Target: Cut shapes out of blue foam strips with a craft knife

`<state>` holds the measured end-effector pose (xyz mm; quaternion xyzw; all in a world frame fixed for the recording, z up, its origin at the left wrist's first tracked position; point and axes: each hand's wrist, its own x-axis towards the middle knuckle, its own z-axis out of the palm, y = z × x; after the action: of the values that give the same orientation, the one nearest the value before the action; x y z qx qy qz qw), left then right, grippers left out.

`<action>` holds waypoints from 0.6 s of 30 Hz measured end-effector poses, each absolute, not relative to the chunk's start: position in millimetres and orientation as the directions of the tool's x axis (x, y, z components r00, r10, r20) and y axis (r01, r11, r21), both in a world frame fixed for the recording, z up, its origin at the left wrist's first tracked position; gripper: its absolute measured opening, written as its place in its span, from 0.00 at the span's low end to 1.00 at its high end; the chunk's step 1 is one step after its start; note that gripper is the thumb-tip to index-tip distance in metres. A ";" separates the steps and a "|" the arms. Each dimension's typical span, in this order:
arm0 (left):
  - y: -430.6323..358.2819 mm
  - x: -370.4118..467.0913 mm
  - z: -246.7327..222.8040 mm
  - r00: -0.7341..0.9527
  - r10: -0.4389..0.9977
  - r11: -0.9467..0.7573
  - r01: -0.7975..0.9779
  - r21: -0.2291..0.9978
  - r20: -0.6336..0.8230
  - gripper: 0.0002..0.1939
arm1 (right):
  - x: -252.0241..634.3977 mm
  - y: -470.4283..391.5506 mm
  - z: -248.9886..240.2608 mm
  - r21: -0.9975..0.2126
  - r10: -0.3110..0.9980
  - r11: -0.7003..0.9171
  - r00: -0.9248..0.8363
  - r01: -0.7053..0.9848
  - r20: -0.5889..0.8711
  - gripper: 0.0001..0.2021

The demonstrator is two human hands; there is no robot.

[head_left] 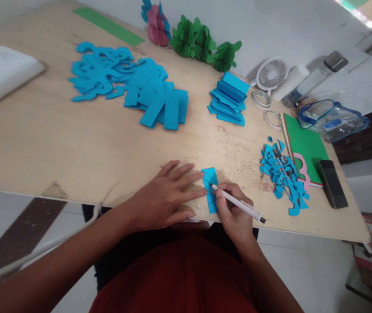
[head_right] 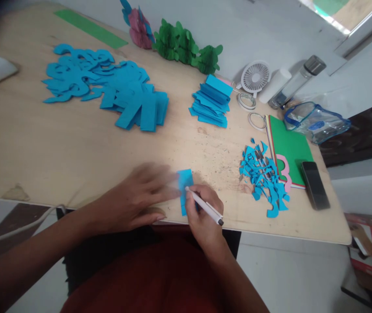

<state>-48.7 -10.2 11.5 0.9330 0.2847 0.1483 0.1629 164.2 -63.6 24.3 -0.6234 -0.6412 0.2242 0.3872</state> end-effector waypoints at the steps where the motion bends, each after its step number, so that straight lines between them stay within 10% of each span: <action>1: -10.3 -48.7 11.8 0.793 0.580 -0.785 0.482 0.390 0.188 0.25 | 164.3 -64.0 24.1 -0.773 0.973 0.119 0.080 0.623 0.215 0.05; 18: -9.9 -48.9 12.0 0.802 0.570 -0.791 0.477 0.384 0.177 0.23 | 163.6 -64.7 23.7 -0.764 0.971 0.114 0.089 0.635 0.220 0.05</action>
<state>-48.9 -9.9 12.0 0.9353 0.2798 0.1431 0.1625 163.6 -64.7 23.7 -0.6288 -0.6387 0.2178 0.3863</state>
